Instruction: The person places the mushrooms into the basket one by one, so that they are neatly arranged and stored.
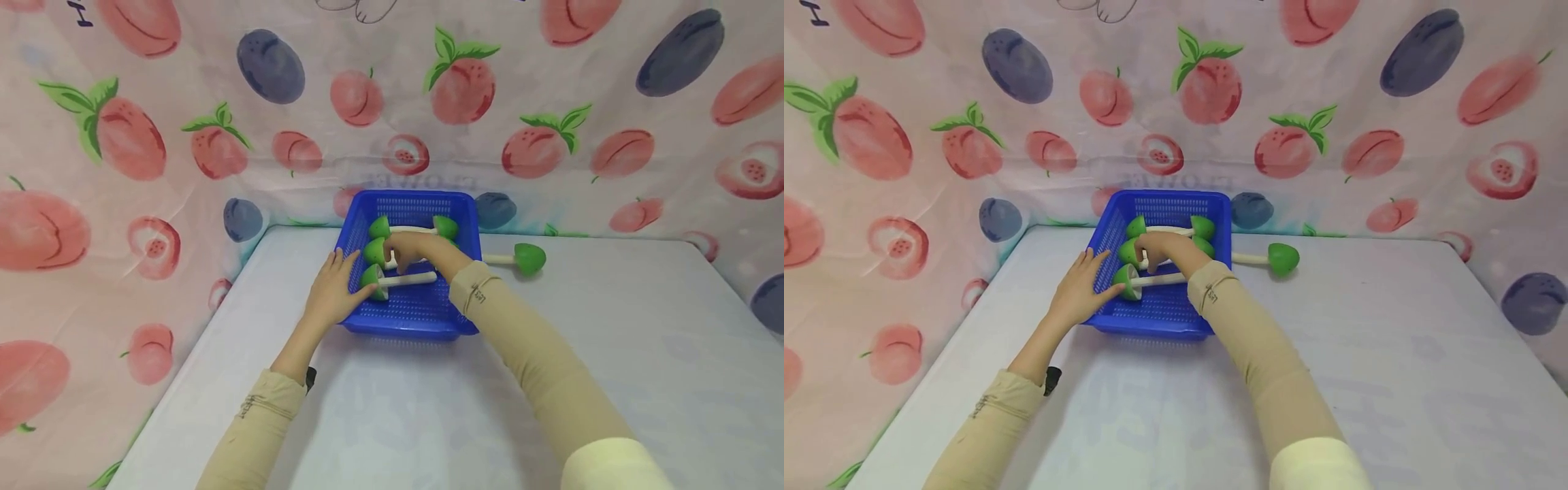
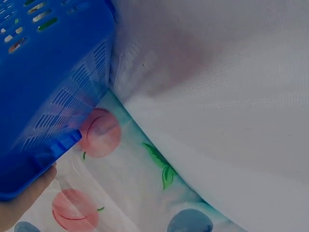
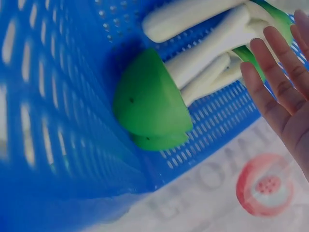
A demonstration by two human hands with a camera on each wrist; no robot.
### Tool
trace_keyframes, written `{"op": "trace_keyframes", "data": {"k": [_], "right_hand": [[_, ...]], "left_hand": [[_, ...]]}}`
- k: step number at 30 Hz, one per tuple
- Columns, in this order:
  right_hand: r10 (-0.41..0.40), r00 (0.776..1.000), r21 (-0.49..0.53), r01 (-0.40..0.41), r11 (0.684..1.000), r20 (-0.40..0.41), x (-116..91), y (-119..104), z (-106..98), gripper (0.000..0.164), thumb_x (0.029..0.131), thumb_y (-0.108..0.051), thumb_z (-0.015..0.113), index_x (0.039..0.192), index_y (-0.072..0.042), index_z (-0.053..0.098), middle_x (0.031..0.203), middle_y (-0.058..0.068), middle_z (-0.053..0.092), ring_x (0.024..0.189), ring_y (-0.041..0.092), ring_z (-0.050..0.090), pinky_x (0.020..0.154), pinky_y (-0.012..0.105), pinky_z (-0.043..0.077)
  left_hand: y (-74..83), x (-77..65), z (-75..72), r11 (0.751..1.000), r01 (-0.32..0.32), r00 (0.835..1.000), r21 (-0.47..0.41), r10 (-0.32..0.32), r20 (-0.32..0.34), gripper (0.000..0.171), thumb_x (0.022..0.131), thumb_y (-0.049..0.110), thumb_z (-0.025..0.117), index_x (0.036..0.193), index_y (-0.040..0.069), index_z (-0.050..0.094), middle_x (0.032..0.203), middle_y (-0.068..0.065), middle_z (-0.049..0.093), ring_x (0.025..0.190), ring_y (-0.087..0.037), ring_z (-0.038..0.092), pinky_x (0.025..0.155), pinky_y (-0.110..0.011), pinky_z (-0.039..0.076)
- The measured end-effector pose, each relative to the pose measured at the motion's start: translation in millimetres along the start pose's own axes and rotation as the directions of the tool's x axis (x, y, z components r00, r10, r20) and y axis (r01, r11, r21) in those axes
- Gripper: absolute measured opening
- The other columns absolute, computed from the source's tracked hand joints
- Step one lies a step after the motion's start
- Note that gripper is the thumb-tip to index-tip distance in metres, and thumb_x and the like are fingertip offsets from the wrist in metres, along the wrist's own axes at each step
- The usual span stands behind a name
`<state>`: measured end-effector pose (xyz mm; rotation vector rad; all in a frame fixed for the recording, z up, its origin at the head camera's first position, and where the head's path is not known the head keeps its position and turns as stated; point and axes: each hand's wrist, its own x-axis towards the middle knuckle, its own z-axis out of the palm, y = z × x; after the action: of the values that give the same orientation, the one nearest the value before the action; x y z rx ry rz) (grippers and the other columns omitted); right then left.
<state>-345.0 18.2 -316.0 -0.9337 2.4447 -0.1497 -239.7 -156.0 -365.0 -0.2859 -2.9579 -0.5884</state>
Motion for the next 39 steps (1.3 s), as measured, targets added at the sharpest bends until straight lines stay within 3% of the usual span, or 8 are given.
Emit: {"op": "trace_keyframes", "data": {"k": [11,17,23,29,39], "right_hand": [[-0.019,1.0,0.027,0.019,0.999,-0.022,-27,-1,-21,0.039,0.09,-0.012,0.062,0.128,-0.004,0.052,0.122,0.016,0.058,0.113,0.028,0.056,0.093,0.039,0.049],[-0.057,0.995,0.065,0.063,0.996,-0.086,-44,7,-26,0.034,0.091,-0.012,0.061,0.124,-0.004,0.054,0.123,0.017,0.058,0.113,0.03,0.056,0.093,0.04,0.049],[-0.107,0.974,0.133,0.134,0.982,-0.198,-61,21,-26,0.03,0.092,-0.013,0.059,0.12,-0.003,0.056,0.118,0.018,0.061,0.109,0.031,0.059,0.094,0.041,0.049],[-0.091,0.956,0.142,0.134,0.981,-0.279,-82,32,-26,0.028,0.092,-0.013,0.059,0.118,-0.002,0.057,0.11,0.018,0.064,0.1,0.031,0.062,0.09,0.042,0.05],[-0.019,0.921,0.192,0.101,0.976,-0.388,-110,67,-8,0.028,0.092,-0.011,0.058,0.116,0.004,0.057,0.11,0.023,0.063,0.106,0.037,0.06,0.094,0.047,0.049]], "left_hand": [[-2.2,-2.9,1.8,1.0,-0.003,1.0,0.003,0.003,0.004,0.077,0.088,0.053,0.055,0.146,0.007,0.032,0.151,-0.029,0.022,0.143,-0.042,0.016,0.115,-0.054,0.021],[-1.9,-2.7,0.6,1.0,-0.001,1.0,-0.001,0.001,0.006,0.074,0.089,0.051,0.054,0.146,0.007,0.033,0.151,-0.03,0.022,0.143,-0.041,0.016,0.116,-0.053,0.02],[0.4,-0.8,-1.3,1.0,-0.007,1.0,0.007,0.007,0.01,0.072,0.09,0.048,0.054,0.146,0.007,0.034,0.151,-0.03,0.021,0.143,-0.042,0.016,0.116,-0.053,0.02],[0.7,1.4,-5.4,1.0,-0.016,1.0,0.015,0.016,0.009,0.071,0.09,0.046,0.056,0.145,0.006,0.034,0.151,-0.031,0.022,0.143,-0.042,0.016,0.116,-0.053,0.02],[0.6,1.1,-1.7,1.0,-0.005,1.0,0.006,0.005,0.019,0.072,0.089,0.046,0.056,0.145,0.006,0.035,0.151,-0.03,0.021,0.143,-0.043,0.015,0.115,-0.055,0.02]]}}
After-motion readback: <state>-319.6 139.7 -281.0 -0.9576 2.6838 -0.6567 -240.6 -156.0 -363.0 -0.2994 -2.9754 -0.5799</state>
